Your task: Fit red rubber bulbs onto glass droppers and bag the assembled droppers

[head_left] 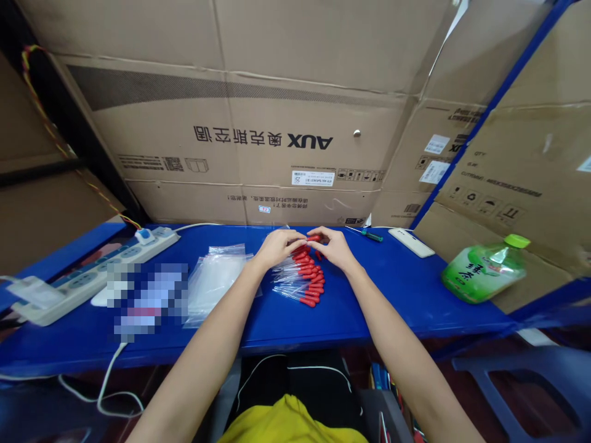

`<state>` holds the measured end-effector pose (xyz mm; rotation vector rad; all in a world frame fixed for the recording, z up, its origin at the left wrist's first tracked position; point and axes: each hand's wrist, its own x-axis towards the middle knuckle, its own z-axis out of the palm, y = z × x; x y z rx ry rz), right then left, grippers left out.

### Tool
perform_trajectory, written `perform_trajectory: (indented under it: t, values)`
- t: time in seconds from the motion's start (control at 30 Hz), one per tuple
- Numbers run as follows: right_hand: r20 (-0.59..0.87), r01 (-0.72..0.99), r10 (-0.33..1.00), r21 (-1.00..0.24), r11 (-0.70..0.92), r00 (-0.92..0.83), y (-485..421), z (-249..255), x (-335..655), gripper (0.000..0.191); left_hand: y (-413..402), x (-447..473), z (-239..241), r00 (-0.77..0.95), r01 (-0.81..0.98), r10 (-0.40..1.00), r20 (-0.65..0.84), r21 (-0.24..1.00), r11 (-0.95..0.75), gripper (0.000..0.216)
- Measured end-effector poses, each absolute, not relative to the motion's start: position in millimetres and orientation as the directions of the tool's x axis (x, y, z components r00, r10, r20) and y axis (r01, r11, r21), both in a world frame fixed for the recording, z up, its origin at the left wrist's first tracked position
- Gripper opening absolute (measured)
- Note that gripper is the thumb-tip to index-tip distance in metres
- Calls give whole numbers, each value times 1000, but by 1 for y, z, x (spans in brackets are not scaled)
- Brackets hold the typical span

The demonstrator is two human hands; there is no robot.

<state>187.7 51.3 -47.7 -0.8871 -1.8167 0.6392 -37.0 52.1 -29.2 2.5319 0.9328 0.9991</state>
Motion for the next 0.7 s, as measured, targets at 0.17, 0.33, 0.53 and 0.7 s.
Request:
perform_trajectory:
  t: [0.17,0.33,0.53,0.7]
  values:
    - [446,154,864,-860,486,-233,50,-43,191,35,55,-42,-27,537,472,668,516,472,-744,43]
    - [410,59,884,-900,433,-224,46,-37,189,38,56,-43,-27,553,401,659,509,531,-747,43]
    - [368,-25,904,-928,372,-219,47,-40,188,39,53,-41,-25,552,353,679,485,601,-717,42]
    - [349,-48,908,-936,348,-231,46,-40,187,40,54,-41,-27,558,332,676,480,618,-713,42]
